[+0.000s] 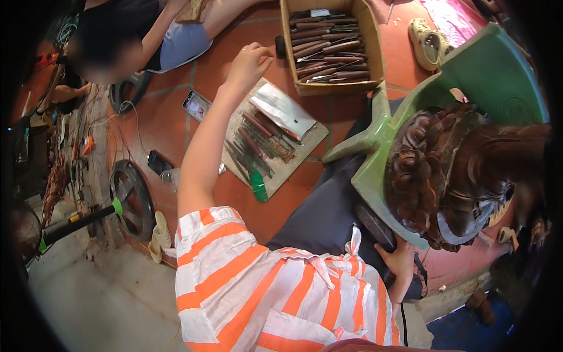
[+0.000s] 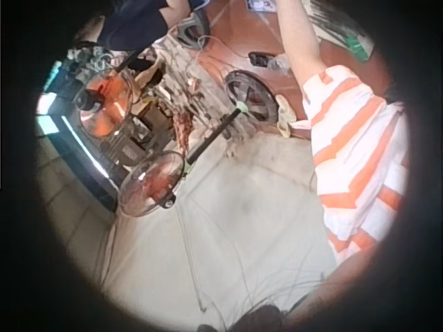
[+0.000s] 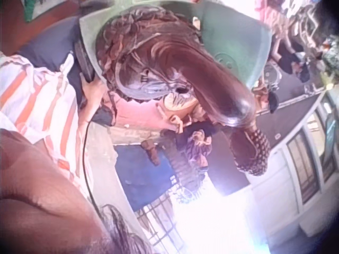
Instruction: The person carves a wooden statue using a chisel and mallet, striking the chisel repeatedly to shape the wood. They occasionally pause to select different chisels from a nearby box and continue refining the details of the sculpture.
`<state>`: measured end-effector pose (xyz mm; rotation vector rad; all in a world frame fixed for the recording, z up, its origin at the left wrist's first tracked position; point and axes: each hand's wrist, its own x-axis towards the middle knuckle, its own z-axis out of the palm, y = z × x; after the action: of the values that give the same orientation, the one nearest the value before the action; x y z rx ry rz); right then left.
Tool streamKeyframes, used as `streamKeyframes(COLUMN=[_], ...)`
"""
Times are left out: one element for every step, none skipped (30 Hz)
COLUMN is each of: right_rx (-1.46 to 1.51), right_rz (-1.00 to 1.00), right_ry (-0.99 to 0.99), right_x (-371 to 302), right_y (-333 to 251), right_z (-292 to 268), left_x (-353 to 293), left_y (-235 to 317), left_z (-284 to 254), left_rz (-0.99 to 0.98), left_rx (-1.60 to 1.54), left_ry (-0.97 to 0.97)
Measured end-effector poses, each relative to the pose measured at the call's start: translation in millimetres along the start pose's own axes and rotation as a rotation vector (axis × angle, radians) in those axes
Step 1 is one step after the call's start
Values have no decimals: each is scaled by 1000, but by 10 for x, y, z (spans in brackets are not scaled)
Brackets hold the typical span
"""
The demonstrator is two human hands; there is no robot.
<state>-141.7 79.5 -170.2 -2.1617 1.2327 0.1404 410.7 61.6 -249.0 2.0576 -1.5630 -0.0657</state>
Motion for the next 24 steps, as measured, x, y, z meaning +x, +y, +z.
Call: streamKeyframes(right_rx=[8, -16, -43, -75, -92, -74, -55, -34, -25, -16, -5, 1, 6, 11, -4, -19, -34, -23, -12, -2, 13, 28, 42, 45], right_rz=[9, 28, 40, 54, 22, 26, 33, 41, 53, 69, 87, 101, 110, 120, 108, 95, 83, 83, 82, 81, 90, 97, 104, 102], right_ry=[-5, -11, -16, -23, -28, -31, -31, -31, -40, -47, -52, -54, -60, -64, -53, -42, -31, -34, -37, -41, -51, -61, -72, -67], right_x=[-9, -12, -4, -9, -16, -25, -27, -33, -20, -19, -28, -31, -24, -22, -28, -35, -42, -44, -39, -35, -28, -21, -17, -18], right_y=[2, -12, -22, -31, 28, 45, 53, 52, 46, 29, 18, 12, 11, 12, 26, 54, 67, 72, 73, 74, 68, 62, 58, 59], right_z=[9, 18, 10, -3, 11, 15, 27, 34, 23, 17, 13, 10, 6, 3, 17, 34, 39, 42, 43, 40, 40, 37, 32, 34], left_x=[-164, -318, -535, -796, -1031, -1234, -1363, -1454, -1539, -1537, -1510, -1472, -1437, -1399, -1336, -1280, -1240, -1196, -1145, -1097, -1052, -1003, -954, -900], left_y=[-24, -34, -70, -132, -204, -258, -187, -102, -77, -23, 30, 66, 82, 92, 103, 104, 91, 56, 15, -20, -31, -33, -31, -1], left_z=[-78, -143, -152, -71, 77, 230, 348, 486, 598, 667, 744, 800, 836, 865, 887, 915, 959, 990, 1016, 1042, 1065, 1094, 1122, 1111], left_rz=[-110, -218, -307, -399, -558, -713, -827, -940, -957, -993, -1028, -1062, -1053, -1055, -1052, -1049, -1008, -959, -910, -861, -818, -831, -845, -854], left_rx=[-4, -9, -37, -72, -205, -345, -479, -614, -748, -774, -799, -821, -745, -745, -745, -745, -742, -669, -596, -523, -580, -577, -575, -573], left_ry=[-38, -77, -156, -235, -332, -432, -424, -416, -385, -334, -284, -230, -218, -205, -198, -191, -142, -174, -205, -235, -198, -172, -145, -122])
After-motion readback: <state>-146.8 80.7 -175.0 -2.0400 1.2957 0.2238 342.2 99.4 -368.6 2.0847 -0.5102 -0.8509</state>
